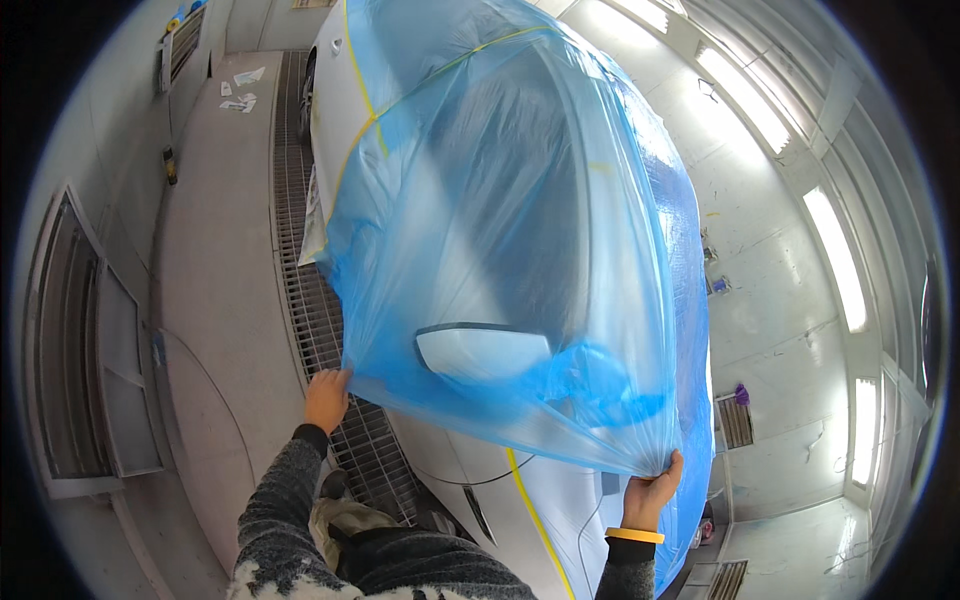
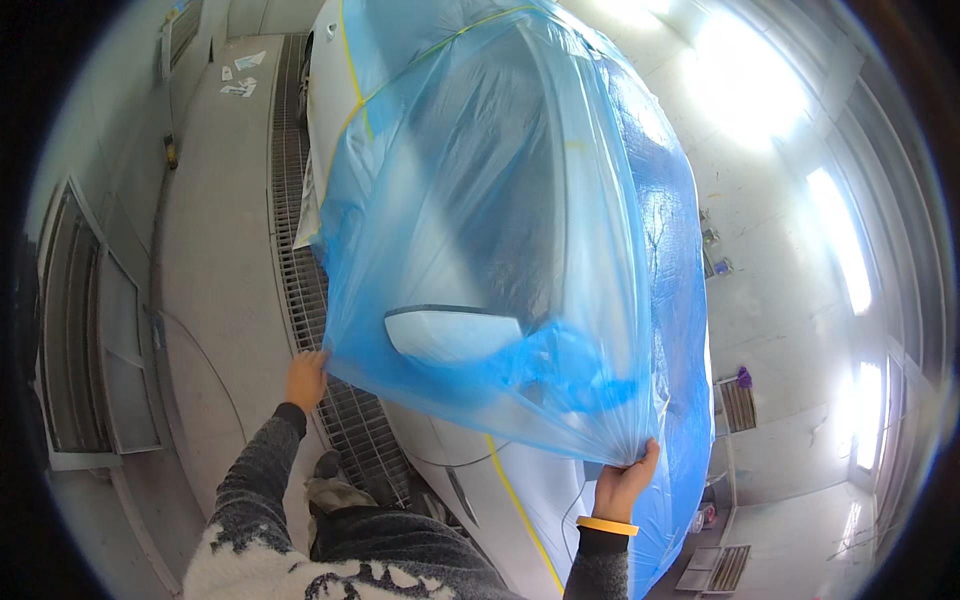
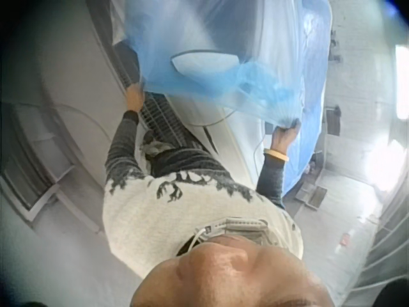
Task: The person covers a white car with blue plastic sheeting and secures it using yellow masking tape. They smooth the sheeting over the hood, roof, and sides, then tape around the wheel arches and front bumper vents to protect those areas.
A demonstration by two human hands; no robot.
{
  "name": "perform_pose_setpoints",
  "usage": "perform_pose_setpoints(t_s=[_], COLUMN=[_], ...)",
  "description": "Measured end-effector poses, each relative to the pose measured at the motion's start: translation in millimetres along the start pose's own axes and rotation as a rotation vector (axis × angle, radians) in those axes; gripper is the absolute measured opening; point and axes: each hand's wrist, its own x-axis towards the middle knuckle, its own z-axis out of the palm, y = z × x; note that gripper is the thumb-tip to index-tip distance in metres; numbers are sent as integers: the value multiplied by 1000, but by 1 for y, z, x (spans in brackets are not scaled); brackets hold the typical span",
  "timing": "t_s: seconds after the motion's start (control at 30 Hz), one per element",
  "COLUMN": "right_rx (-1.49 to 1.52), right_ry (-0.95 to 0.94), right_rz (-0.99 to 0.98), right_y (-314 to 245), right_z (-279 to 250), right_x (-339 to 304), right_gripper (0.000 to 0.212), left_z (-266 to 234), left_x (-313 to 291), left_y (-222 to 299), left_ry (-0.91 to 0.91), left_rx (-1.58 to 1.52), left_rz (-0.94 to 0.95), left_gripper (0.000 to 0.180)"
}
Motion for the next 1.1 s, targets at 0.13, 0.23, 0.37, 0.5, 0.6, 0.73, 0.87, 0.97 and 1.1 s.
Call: perform_pose_setpoints(t_s=[0.13,0.23,0.37,0.5,0.6,0.73,0.87,0.97,1.1], right_rx=[-39,-80,-160,-258,-349,-630,-822,-1101,-1443], right_ry=[30,66,127,264,300,463,571,624,651], right_rz=[-48,-105,-182,-231,-289,-406,-456,-351,-519], right_y=[-13,-28,-50,-62,-68,-74,-78,-78,-51], right_z=[-4,-11,-28,-62,-100,-162,-227,-285,-374], right_x=[-10,-9,6,31,59,96,121,137,153], right_gripper=[40,43,46,48,49,50,54,54,53], left_z=[24,39,58,83,96,103,113,133,151], left_x=[-27,-40,-72,-108,-135,-166,-196,-219,-257], left_y=[-7,-5,11,37,60,96,115,128,144], left_ry=[10,-300,-705,-828,-873,-1036,-1132,-1250,-1234], left_rx=[14,19,-112,-219,-307,-335,-394,-392,-310], left_rz=[254,396,293,271,261,225,295,295,391], left_gripper=[30,25,29,42,57,72,70,76,65])
